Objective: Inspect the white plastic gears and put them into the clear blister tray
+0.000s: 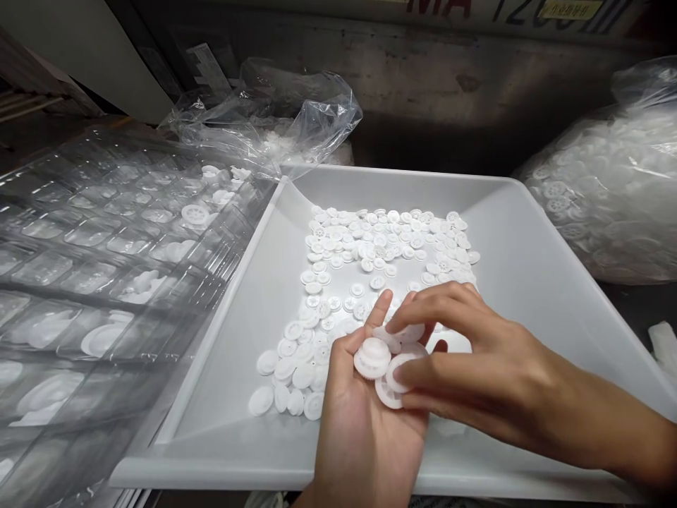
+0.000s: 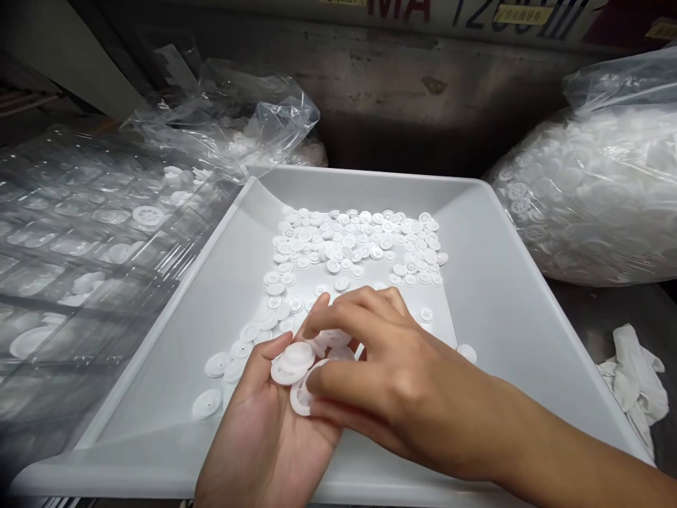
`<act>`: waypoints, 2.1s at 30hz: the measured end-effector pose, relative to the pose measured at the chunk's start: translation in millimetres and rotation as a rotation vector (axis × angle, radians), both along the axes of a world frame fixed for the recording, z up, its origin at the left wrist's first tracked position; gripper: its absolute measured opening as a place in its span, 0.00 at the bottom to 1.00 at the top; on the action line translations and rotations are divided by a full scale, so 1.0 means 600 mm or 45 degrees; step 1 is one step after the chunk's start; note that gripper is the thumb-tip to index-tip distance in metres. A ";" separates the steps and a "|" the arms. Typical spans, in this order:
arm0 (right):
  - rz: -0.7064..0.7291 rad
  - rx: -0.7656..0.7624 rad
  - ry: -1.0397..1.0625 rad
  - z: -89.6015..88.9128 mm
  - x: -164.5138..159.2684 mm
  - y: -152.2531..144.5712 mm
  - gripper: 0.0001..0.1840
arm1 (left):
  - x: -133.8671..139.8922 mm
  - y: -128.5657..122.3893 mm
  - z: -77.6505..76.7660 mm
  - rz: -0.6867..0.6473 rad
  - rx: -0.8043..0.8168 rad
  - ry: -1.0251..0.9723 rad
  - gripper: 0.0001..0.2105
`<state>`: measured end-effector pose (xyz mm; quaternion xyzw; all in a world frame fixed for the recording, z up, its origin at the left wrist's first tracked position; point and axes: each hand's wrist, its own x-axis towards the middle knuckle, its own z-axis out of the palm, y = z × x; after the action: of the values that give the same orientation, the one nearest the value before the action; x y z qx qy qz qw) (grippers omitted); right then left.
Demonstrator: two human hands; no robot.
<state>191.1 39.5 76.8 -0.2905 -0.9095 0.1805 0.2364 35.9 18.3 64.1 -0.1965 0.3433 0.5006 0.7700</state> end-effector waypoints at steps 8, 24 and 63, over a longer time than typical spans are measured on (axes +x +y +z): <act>-0.053 0.114 -0.105 0.009 -0.004 -0.014 0.14 | -0.007 -0.010 -0.009 -0.038 0.018 -0.091 0.22; -0.177 -0.051 0.047 -0.004 -0.004 -0.016 0.18 | -0.001 -0.005 0.004 -0.028 0.052 -0.166 0.23; -0.329 -0.568 -0.007 0.000 0.042 0.033 0.18 | -0.005 -0.011 0.003 -0.069 0.227 -0.041 0.18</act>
<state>216.3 59.1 76.6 -0.4497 -0.8032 0.3441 0.1851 32.7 11.5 65.7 -0.1259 0.2902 0.5050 0.8031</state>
